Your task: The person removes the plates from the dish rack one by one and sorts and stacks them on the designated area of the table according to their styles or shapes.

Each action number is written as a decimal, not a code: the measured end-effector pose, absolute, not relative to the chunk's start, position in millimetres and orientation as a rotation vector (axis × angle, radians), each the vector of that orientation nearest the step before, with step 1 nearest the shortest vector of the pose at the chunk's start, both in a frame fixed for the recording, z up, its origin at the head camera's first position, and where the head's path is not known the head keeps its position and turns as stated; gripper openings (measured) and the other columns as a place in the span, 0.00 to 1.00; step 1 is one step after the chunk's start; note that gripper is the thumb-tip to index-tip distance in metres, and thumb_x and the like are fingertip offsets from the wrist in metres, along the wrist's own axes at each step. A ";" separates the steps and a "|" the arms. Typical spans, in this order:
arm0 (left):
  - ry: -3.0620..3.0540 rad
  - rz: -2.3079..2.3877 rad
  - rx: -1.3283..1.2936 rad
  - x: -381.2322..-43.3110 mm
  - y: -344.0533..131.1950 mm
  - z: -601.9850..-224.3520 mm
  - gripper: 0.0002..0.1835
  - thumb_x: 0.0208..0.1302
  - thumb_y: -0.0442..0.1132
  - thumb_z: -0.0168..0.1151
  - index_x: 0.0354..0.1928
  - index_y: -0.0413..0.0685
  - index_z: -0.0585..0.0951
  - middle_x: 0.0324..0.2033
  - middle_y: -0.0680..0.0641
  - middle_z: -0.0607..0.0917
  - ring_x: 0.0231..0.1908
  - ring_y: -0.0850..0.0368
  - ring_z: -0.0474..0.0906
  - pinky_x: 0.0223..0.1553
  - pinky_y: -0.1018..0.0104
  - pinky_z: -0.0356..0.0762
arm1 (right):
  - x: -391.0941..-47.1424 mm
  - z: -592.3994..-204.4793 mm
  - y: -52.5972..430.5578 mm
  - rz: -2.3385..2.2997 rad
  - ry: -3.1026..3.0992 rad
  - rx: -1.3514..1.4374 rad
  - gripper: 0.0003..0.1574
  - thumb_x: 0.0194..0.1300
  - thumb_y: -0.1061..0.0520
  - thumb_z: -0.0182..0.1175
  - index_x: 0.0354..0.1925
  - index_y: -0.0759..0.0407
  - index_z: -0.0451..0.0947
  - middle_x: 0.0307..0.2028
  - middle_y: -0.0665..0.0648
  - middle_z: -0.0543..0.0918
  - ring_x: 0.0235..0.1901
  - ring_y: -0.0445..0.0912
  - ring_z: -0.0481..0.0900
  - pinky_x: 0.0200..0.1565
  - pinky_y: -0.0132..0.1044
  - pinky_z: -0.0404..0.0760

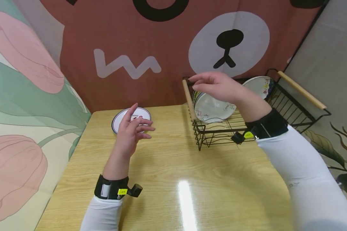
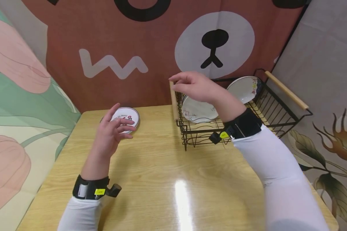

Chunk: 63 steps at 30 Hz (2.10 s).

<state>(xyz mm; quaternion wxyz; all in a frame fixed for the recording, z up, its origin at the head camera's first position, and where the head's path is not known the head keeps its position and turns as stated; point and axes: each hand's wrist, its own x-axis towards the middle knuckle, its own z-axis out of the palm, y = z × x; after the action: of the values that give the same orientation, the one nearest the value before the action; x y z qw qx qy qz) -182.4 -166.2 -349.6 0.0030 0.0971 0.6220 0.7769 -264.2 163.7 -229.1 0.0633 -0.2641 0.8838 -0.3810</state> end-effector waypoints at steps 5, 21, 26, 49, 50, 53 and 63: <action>1.894 2.391 0.350 -178.7 -149.7 -354.1 0.31 0.79 0.40 0.46 0.80 0.64 0.56 0.37 0.53 0.90 0.36 0.58 0.90 0.32 0.64 0.89 | -299.1 -235.9 188.5 -0.772 2.855 -0.688 0.33 0.75 0.44 0.57 0.72 0.55 0.71 0.64 0.66 0.80 0.63 0.59 0.77 0.64 0.59 0.76; 1.770 2.233 0.257 -182.0 -108.0 -378.0 0.32 0.77 0.41 0.49 0.80 0.67 0.56 0.42 0.47 0.89 0.40 0.55 0.91 0.36 0.59 0.89 | -351.2 -283.3 231.8 -0.553 2.973 -0.485 0.27 0.75 0.52 0.55 0.64 0.66 0.77 0.60 0.72 0.80 0.57 0.64 0.79 0.60 0.61 0.77; 1.773 2.214 0.275 -182.6 -105.7 -380.4 0.32 0.79 0.42 0.47 0.80 0.66 0.56 0.44 0.46 0.89 0.40 0.55 0.91 0.36 0.58 0.89 | -358.1 -293.6 236.4 -0.571 2.954 -0.428 0.28 0.76 0.51 0.53 0.65 0.66 0.76 0.60 0.71 0.80 0.56 0.63 0.79 0.60 0.61 0.78; 1.778 2.174 0.330 -189.7 -104.1 -387.4 0.30 0.80 0.44 0.47 0.80 0.64 0.57 0.41 0.49 0.89 0.41 0.55 0.91 0.37 0.58 0.90 | -369.9 -301.7 241.2 -0.367 2.999 -0.429 0.24 0.75 0.57 0.50 0.59 0.70 0.81 0.54 0.72 0.83 0.47 0.61 0.79 0.53 0.56 0.79; 1.776 2.175 0.332 -190.1 -104.0 -387.6 0.30 0.79 0.43 0.47 0.80 0.64 0.57 0.41 0.50 0.89 0.40 0.55 0.91 0.37 0.58 0.90 | -370.3 -301.2 241.3 -0.350 3.004 -0.428 0.24 0.75 0.57 0.50 0.59 0.69 0.81 0.55 0.72 0.84 0.48 0.60 0.79 0.55 0.56 0.79; 1.771 2.174 0.335 -190.6 -103.9 -388.1 0.30 0.80 0.44 0.47 0.80 0.63 0.57 0.41 0.50 0.89 0.40 0.55 0.91 0.37 0.58 0.90 | -371.0 -300.7 242.6 -0.312 3.015 -0.435 0.23 0.73 0.59 0.51 0.57 0.68 0.83 0.53 0.71 0.85 0.49 0.60 0.80 0.55 0.57 0.79; 1.773 2.169 0.319 -194.1 -102.6 -386.9 0.30 0.81 0.43 0.46 0.80 0.63 0.57 0.42 0.49 0.89 0.40 0.55 0.90 0.37 0.58 0.89 | -371.9 -305.4 251.9 -0.307 3.044 -0.534 0.18 0.73 0.60 0.55 0.53 0.65 0.86 0.50 0.69 0.86 0.48 0.61 0.82 0.55 0.59 0.80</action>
<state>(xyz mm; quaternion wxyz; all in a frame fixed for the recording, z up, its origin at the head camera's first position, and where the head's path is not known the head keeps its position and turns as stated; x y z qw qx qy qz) -194.1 -102.6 -386.9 0.1602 0.1116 0.6206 0.7594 -371.9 251.9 -305.4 0.0177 -0.1720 0.9800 -0.0989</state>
